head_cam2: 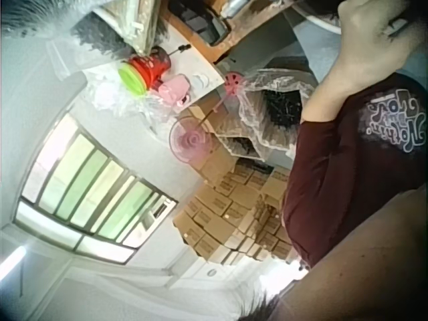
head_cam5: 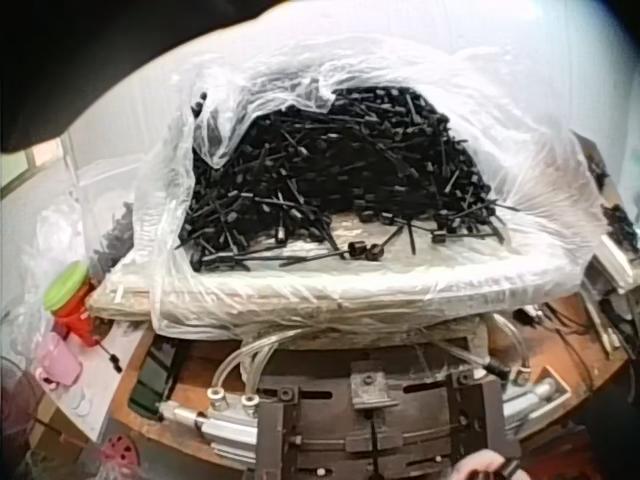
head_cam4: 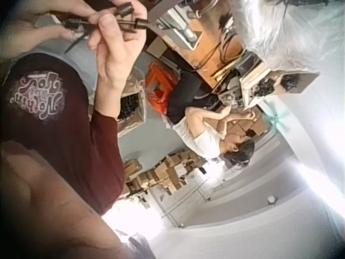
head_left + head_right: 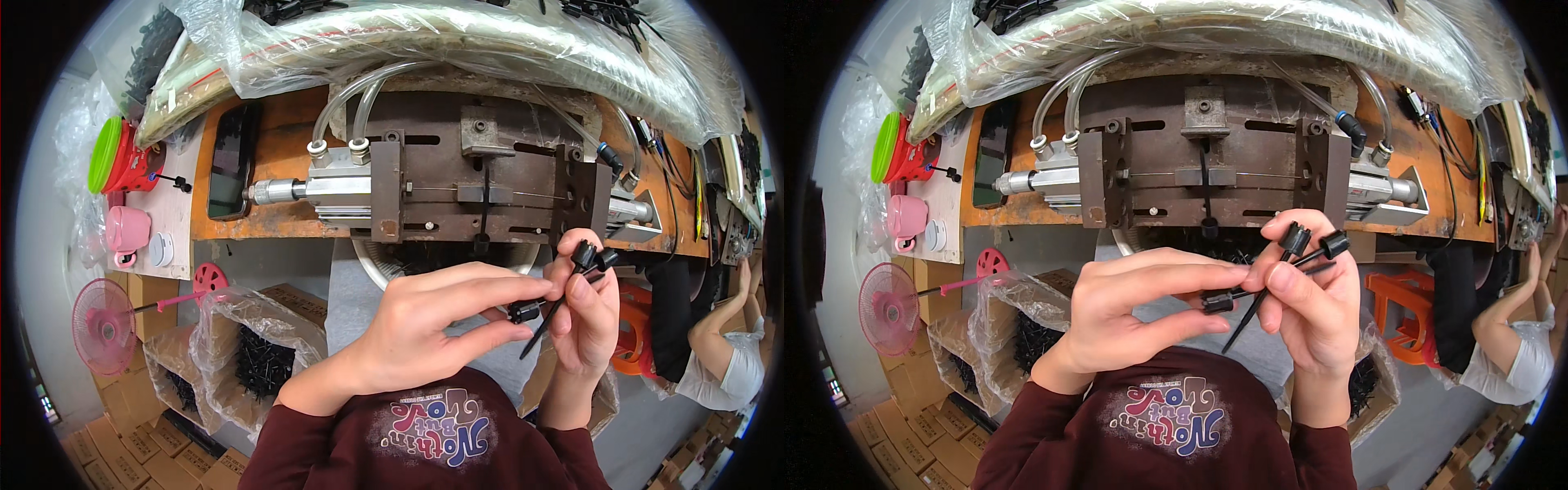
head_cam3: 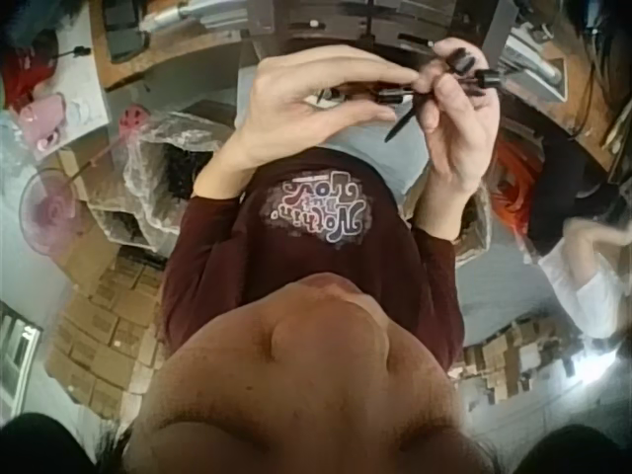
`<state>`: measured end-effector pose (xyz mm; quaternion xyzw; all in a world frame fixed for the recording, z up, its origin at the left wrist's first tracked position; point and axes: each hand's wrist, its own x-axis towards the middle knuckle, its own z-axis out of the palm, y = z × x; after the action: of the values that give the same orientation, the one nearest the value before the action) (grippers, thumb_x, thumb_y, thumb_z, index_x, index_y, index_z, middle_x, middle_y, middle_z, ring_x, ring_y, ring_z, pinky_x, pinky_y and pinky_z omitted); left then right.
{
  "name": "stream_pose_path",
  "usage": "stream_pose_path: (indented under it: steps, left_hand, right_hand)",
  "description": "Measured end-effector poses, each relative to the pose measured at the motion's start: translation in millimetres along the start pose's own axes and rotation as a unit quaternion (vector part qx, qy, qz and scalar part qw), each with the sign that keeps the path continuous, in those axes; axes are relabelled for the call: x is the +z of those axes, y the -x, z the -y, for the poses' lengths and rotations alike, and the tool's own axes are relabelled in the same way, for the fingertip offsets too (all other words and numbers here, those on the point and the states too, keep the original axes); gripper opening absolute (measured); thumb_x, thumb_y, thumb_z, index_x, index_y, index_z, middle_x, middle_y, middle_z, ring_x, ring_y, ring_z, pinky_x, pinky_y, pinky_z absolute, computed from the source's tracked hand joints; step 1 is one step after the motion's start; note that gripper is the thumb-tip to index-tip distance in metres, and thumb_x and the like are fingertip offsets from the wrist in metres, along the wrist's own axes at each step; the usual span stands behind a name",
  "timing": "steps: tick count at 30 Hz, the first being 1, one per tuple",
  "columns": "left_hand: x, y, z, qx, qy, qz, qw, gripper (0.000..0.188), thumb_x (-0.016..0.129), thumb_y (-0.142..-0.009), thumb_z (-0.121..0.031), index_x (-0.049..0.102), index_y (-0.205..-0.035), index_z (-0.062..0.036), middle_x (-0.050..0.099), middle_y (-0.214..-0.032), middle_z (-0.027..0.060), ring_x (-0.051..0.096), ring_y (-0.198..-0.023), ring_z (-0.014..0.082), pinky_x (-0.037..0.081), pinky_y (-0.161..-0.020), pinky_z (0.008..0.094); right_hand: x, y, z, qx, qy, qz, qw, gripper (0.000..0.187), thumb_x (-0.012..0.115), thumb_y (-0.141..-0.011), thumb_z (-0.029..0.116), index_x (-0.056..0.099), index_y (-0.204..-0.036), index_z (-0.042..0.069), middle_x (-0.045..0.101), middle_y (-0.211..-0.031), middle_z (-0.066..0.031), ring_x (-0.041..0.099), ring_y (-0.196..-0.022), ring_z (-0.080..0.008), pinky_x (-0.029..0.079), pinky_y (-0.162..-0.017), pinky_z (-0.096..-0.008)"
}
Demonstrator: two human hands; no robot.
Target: Assembling small black electronic components or wire connectors using a manual press tool on a workbench.
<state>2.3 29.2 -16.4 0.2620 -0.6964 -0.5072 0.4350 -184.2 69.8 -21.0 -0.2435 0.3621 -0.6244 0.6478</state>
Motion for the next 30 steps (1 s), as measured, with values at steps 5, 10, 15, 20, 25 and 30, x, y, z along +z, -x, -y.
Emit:
stream_pose_path:
  steps: [5,10,15,20,25,30]
  left_hand:
    - [-12,5,-11,-0.046,0.045,0.014,0.998,0.032,0.083,-0.064,0.001,0.073,-0.095,-0.0003,0.072,-0.091,0.0136,0.07,-0.079,0.0222,0.056,-0.07,0.0293]
    - [-16,12,-5,0.014,-0.021,0.001,1.0,0.031,0.086,-0.062,-0.004,0.073,-0.089,-0.0039,0.071,-0.086,0.0091,0.068,-0.075,0.0194,0.054,-0.066,0.0279]
    - [-1,13,24,0.088,-0.343,-0.09,0.931,0.032,0.082,-0.059,-0.001,0.072,-0.089,-0.0046,0.069,-0.092,0.0079,0.064,-0.076,0.0203,0.054,-0.067,0.0303]
    - [3,7,45,0.145,-0.438,-0.074,0.884,0.026,0.074,-0.066,-0.004,0.07,-0.091,-0.0028,0.067,-0.117,0.0114,0.064,-0.073,0.0216,0.053,-0.068,0.0299]
    - [6,1,42,0.133,-0.456,-0.071,0.877,0.026,0.074,-0.066,-0.004,0.07,-0.091,-0.0032,0.068,-0.116,0.0095,0.062,-0.065,0.0182,0.05,-0.064,0.0292]
    - [5,-2,38,0.118,-0.463,-0.057,0.877,0.027,0.075,-0.065,-0.004,0.07,-0.091,-0.0038,0.068,-0.116,0.0089,0.061,-0.063,0.017,0.049,-0.062,0.0283]
  right_hand:
    - [-8,-6,2,-0.022,-0.016,0.017,0.999,0.034,0.063,-0.091,0.012,0.048,-0.116,-0.005,0.064,-0.08,-0.015,0.052,-0.047,-0.0071,0.041,-0.042,-0.015]
    - [-13,-9,10,-0.138,-0.037,-0.063,0.988,0.033,0.053,-0.095,0.004,0.045,-0.126,-0.007,0.064,-0.093,-0.0149,0.053,-0.059,-0.0061,0.044,-0.053,-0.0152]
    - [-8,-1,5,-0.205,0.124,-0.141,0.961,0.032,0.06,-0.091,0.002,0.052,-0.121,-0.004,0.065,-0.102,-0.0171,0.057,-0.068,-0.0119,0.049,-0.061,-0.0248]
    - [-1,1,-2,-0.299,0.192,-0.124,0.926,0.031,0.063,-0.087,-0.001,0.055,-0.117,-0.005,0.065,-0.107,-0.0216,0.064,-0.077,-0.0196,0.054,-0.069,-0.0306]
    - [-8,5,-8,-0.371,0.287,-0.106,0.877,0.03,0.063,-0.084,-0.007,0.057,-0.114,-0.004,0.064,-0.106,-0.0215,0.067,-0.076,-0.0227,0.055,-0.071,-0.0317]
    - [-10,7,-10,-0.428,0.402,-0.072,0.806,0.025,0.066,-0.078,-0.012,0.059,-0.099,-0.002,0.063,-0.099,-0.0197,0.068,-0.07,-0.0237,0.055,-0.065,-0.029]
